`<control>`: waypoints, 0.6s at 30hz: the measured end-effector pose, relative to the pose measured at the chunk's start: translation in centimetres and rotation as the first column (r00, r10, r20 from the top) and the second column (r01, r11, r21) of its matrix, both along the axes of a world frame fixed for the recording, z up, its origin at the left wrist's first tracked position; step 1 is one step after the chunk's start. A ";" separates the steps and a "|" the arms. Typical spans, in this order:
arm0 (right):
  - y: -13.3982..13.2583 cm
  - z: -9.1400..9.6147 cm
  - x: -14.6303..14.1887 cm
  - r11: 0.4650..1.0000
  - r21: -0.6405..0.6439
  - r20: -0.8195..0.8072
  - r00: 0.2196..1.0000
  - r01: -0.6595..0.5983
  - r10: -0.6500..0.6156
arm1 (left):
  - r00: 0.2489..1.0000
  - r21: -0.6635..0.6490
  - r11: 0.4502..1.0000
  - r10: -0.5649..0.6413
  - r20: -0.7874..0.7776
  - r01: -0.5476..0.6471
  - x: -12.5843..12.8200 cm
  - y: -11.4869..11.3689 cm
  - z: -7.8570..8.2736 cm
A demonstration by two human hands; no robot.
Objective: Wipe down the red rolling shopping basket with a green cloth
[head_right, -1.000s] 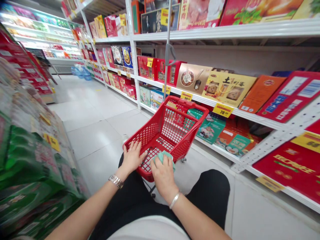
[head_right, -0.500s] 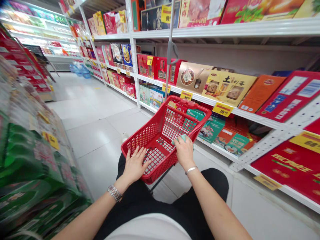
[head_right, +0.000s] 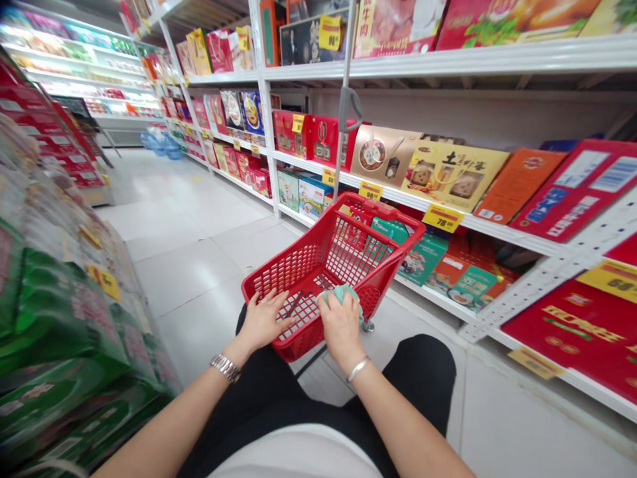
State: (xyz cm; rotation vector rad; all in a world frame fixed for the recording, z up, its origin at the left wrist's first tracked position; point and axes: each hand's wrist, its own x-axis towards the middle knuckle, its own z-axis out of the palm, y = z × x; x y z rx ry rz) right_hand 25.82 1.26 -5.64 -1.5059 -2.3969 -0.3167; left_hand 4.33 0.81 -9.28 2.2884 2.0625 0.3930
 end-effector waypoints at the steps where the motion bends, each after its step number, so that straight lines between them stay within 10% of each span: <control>1: -0.3 0.0 -0.4 1.000 0.002 -0.005 1.000 -0.012 0.012 | 1.000 -0.018 1.000 -0.022 0.001 0.022 -0.6 0.3 0.1; 18: 4.2 0.1 4.8 0.982 0.148 0.016 0.993 0.114 -0.118 | 0.996 -0.055 0.995 -0.086 0.025 0.087 -3.7 2.1 0.7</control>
